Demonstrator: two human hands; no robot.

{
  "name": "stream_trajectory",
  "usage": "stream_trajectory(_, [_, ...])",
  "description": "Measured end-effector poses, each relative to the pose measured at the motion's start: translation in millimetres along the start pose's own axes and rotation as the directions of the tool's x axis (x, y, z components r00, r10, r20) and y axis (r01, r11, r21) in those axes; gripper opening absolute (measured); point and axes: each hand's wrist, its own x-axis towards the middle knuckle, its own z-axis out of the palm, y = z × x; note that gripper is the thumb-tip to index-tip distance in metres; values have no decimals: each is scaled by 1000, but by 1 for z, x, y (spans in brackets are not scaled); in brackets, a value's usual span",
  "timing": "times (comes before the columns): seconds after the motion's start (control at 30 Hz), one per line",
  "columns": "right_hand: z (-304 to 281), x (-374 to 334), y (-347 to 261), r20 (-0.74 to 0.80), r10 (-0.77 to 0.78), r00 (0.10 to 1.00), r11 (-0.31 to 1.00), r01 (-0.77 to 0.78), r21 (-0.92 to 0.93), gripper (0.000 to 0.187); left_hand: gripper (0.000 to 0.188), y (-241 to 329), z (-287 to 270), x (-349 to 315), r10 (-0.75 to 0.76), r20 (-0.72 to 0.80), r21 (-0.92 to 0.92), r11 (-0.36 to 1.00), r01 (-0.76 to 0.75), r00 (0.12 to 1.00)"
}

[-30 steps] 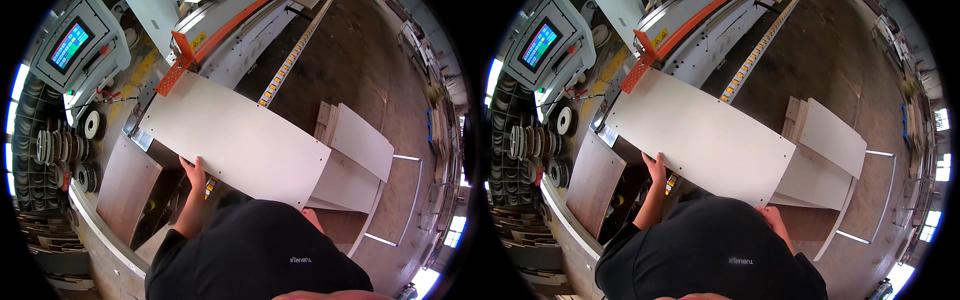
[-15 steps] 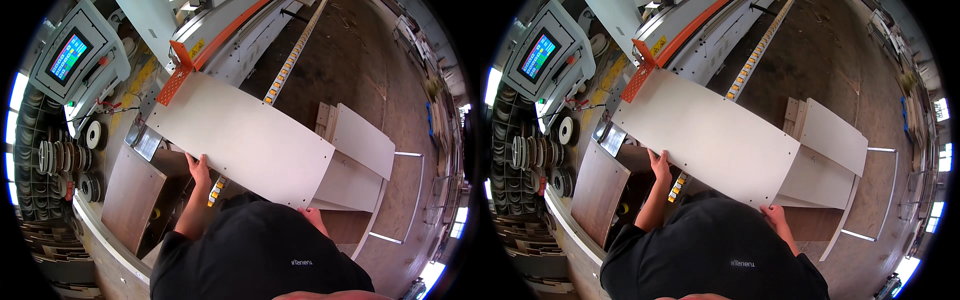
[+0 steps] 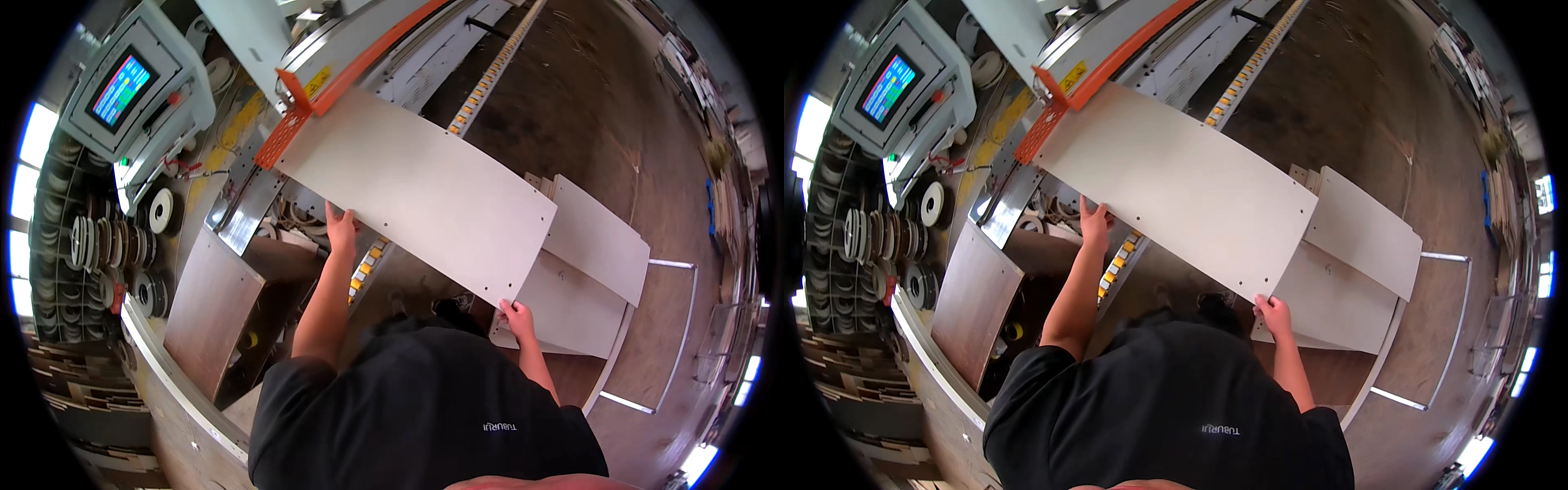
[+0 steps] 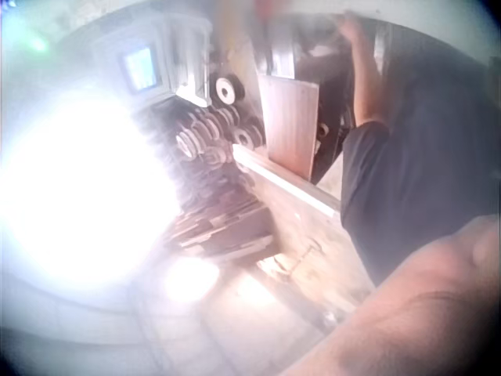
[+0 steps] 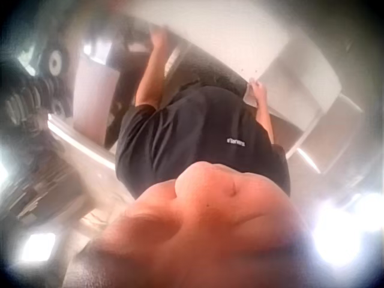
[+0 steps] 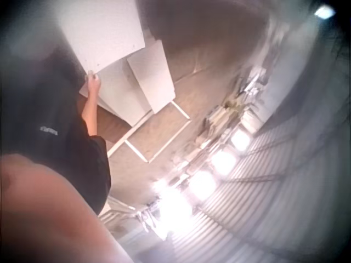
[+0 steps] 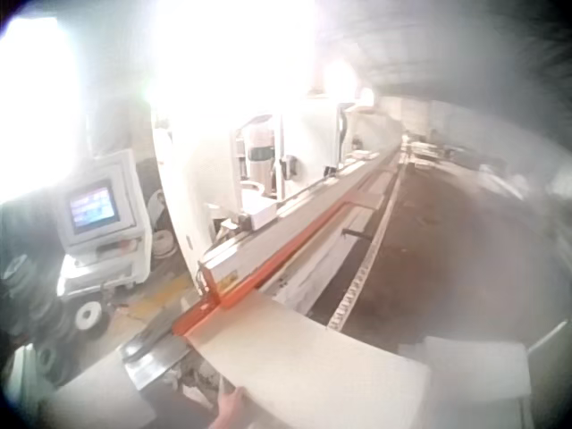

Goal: The person repeatedly picks up white rectangular wood panels from a stack on the floor and places them onto a machine conveyor belt. The person handles the panels one at a time, positioning them for processing by the industrial equipment.

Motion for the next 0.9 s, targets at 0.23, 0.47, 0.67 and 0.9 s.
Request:
stream_trajectory(0.23, [-23, 19, 11, 128, -106, 986, 965, 71, 251, 37, 31, -52, 62, -37, 194, 201, 34, 978, -205, 960])
stream_trajectory(0.47, [-51, 30, 118, 50, 7, 999, 982, -16, 190, 32, 26, -122, 140, -145, -386, 597, 515, 857, 32, 704])
stream_trajectory(0.67, [-72, 9, 238, -26, 326, 945, 850, -281, 445, 31, 29, -178, 218, -157, -671, 605, 788, 582, -202, 429])
stream_trajectory(0.9, [-77, -51, 266, -50, 421, 906, 868, -387, 311, 36, 26, -218, 321, -161, -736, 608, 771, 458, -443, 297])
